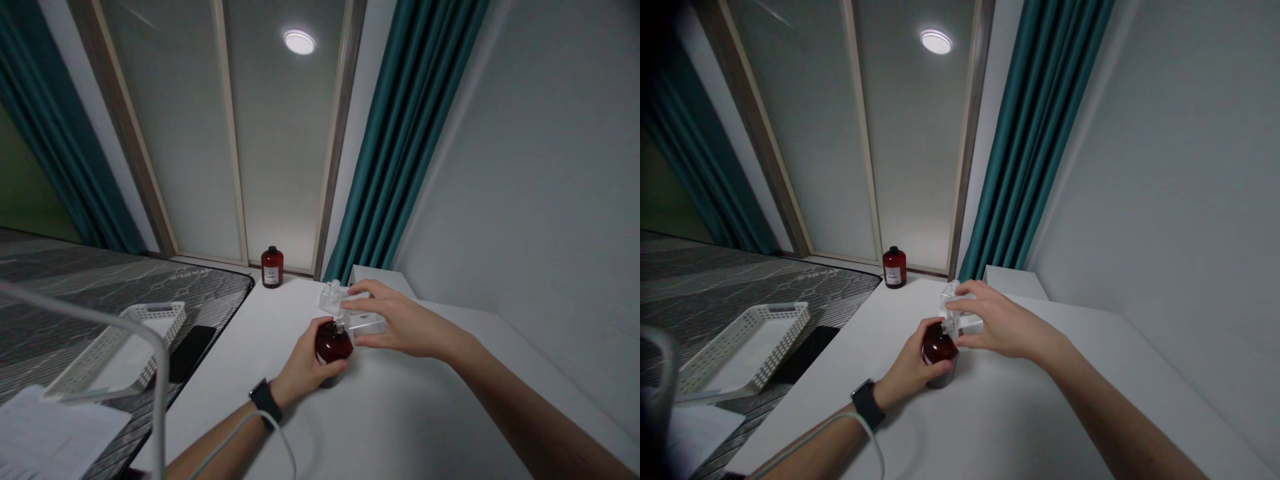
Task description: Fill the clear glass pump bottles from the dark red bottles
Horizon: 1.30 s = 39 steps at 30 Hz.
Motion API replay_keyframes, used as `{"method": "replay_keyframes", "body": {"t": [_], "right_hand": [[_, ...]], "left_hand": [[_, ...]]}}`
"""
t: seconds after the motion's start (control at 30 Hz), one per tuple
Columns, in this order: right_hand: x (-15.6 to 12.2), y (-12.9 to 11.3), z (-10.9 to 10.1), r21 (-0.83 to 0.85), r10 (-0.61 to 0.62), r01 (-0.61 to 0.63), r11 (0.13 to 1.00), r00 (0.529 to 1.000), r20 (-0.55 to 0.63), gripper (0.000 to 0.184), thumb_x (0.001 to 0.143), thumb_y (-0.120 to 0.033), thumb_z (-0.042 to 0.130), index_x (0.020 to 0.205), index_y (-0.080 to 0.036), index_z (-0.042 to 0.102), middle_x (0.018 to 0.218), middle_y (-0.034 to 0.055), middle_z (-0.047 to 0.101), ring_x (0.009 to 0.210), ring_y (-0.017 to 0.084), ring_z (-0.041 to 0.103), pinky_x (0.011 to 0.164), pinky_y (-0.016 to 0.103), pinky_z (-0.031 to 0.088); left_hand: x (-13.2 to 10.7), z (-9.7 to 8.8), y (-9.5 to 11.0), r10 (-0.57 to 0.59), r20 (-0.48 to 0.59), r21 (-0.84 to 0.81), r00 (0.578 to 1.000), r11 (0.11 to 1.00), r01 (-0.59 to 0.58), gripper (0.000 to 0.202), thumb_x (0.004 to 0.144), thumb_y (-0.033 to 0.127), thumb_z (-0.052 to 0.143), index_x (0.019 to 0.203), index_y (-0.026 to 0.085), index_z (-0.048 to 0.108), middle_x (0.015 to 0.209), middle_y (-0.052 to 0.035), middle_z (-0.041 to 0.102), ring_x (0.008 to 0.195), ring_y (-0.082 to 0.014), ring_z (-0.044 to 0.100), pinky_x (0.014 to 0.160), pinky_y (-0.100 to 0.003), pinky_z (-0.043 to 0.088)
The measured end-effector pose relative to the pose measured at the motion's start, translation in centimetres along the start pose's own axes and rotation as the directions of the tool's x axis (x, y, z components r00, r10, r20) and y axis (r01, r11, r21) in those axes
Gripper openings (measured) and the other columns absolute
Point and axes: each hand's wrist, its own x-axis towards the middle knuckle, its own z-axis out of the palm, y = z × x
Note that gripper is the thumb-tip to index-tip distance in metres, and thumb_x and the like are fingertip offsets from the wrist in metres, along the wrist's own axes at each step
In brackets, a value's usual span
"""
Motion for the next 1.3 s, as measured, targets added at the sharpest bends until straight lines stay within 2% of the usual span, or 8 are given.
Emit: {"method": "replay_keyframes", "body": {"t": [0.17, 0.7, 1.0, 1.3], "right_hand": [[0.01, -0.09, -0.13, -0.012, 0.001, -0.001, 1.000, 1.000, 0.021, 0.054, 0.082, -0.038, 0.077, 0.132, -0.024, 0.063, 0.136, 0.0126, 0.055, 0.127, 0.030, 0.054, 0.110, 0.050, 0.043], [-0.05, -0.20, -0.27, 0.024, -0.020, 0.020, 1.000, 1.000, 0.003, 0.049, 0.081, -0.039, 0.077, 0.126, -0.027, 0.061, 0.130, 0.0082, 0.059, 0.123, 0.027, 0.054, 0.108, 0.047, 0.043], [0.04, -0.27, -0.25, -0.010, -0.023, 0.023, 1.000, 1.000, 0.013, 0.047, 0.080, -0.037, 0.079, 0.122, -0.023, 0.063, 0.132, 0.0111, 0.057, 0.126, 0.028, 0.052, 0.109, 0.048, 0.042], [0.17, -0.41, -0.37, -0.006, -0.012, 0.012, 1.000, 1.000, 0.021, 0.046, 0.080, -0.037, 0.078, 0.122, -0.026, 0.063, 0.133, 0.0098, 0.055, 0.126, 0.028, 0.052, 0.109, 0.048, 0.042]], "left_hand": [[0.05, -0.05, 0.07, 0.013, -0.001, -0.003, 1.000, 1.000, -0.013, 0.069, 0.068, 0.022, 0.081, 0.128, 0.019, 0.046, 0.121, -0.0096, 0.063, 0.111, -0.0287, 0.061, 0.100, -0.043, 0.045], [0.05, 0.00, -0.12, 0.020, -0.002, 0.005, 1.000, 1.000, -0.020, 0.070, 0.069, 0.023, 0.081, 0.129, 0.020, 0.046, 0.123, -0.0101, 0.062, 0.113, -0.0295, 0.061, 0.102, -0.045, 0.045], [-0.02, 0.03, 0.30, 0.005, -0.009, 0.010, 1.000, 1.000, -0.005, 0.069, 0.067, 0.019, 0.080, 0.128, 0.019, 0.047, 0.122, -0.0093, 0.063, 0.111, -0.0284, 0.062, 0.101, -0.043, 0.046], [0.00, 0.03, 0.16, 0.006, -0.010, 0.018, 1.000, 1.000, -0.006, 0.069, 0.067, 0.020, 0.081, 0.128, 0.020, 0.047, 0.121, -0.0090, 0.064, 0.109, -0.0286, 0.063, 0.100, -0.045, 0.048]]}}
